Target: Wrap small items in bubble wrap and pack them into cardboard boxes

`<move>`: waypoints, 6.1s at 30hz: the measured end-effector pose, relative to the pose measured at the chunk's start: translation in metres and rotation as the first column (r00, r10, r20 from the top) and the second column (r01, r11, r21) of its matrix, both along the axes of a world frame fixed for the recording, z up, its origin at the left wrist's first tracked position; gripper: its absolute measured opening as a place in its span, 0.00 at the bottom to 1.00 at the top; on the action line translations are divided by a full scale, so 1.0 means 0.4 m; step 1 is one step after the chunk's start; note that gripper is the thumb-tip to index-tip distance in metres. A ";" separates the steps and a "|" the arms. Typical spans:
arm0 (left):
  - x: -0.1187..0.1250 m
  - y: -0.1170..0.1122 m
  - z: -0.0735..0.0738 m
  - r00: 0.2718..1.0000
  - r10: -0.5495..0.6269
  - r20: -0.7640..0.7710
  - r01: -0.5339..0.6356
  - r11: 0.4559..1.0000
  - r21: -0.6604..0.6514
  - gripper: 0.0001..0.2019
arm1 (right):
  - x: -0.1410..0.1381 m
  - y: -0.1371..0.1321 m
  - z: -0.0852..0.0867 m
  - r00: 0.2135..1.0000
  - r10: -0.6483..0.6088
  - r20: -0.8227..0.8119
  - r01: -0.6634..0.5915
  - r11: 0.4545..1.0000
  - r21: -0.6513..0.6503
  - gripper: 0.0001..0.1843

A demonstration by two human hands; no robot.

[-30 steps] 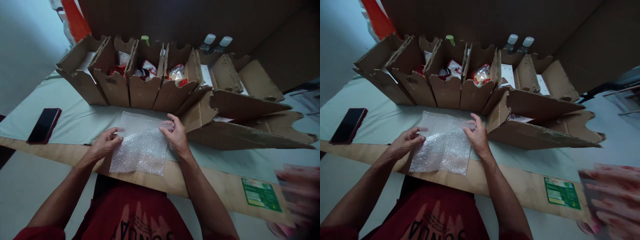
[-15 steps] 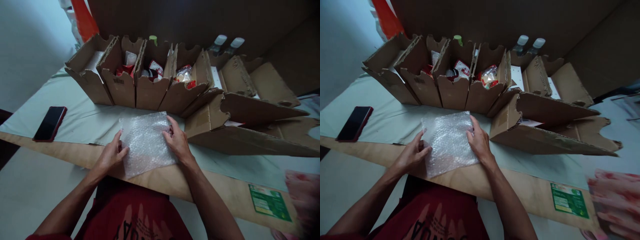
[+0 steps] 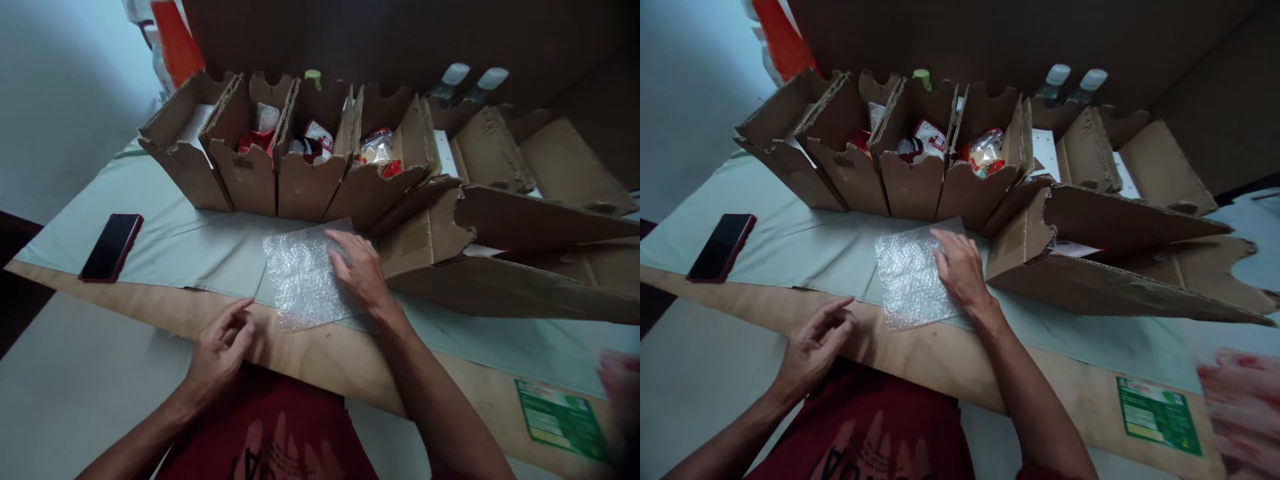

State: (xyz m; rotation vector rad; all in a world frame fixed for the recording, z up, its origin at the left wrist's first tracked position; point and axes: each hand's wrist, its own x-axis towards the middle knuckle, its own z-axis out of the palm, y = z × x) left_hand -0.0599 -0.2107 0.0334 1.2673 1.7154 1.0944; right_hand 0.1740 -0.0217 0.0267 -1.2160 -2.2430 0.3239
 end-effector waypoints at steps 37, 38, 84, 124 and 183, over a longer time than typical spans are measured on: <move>0.026 0.326 -0.060 0.302 -0.597 -0.743 0.783 0.600 -0.164 0.23 | 0.202 -0.234 0.019 0.992 -0.124 0.020 0.119 0.977 0.177 0.11; 0.027 0.320 -0.062 0.300 -0.590 -0.750 0.782 0.602 -0.161 0.22 | 0.235 -0.249 0.049 0.987 -0.162 -0.012 0.160 0.958 0.239 0.11; 0.195 0.230 -0.027 0.686 -0.538 -0.490 0.671 0.728 0.141 0.23 | 0.507 -0.364 -0.082 0.749 -0.624 -0.225 0.624 0.778 -0.080 0.18; -0.019 0.146 -0.040 0.898 -0.271 -0.346 0.244 0.962 -0.120 0.13 | 0.180 -0.343 -0.061 0.862 -0.426 -0.273 0.303 0.867 -0.396 0.21; 0.157 0.306 0.016 0.690 -0.390 -0.610 0.666 0.673 0.322 0.14 | 0.439 -0.351 0.036 0.789 -0.587 -0.181 0.587 0.808 -0.061 0.12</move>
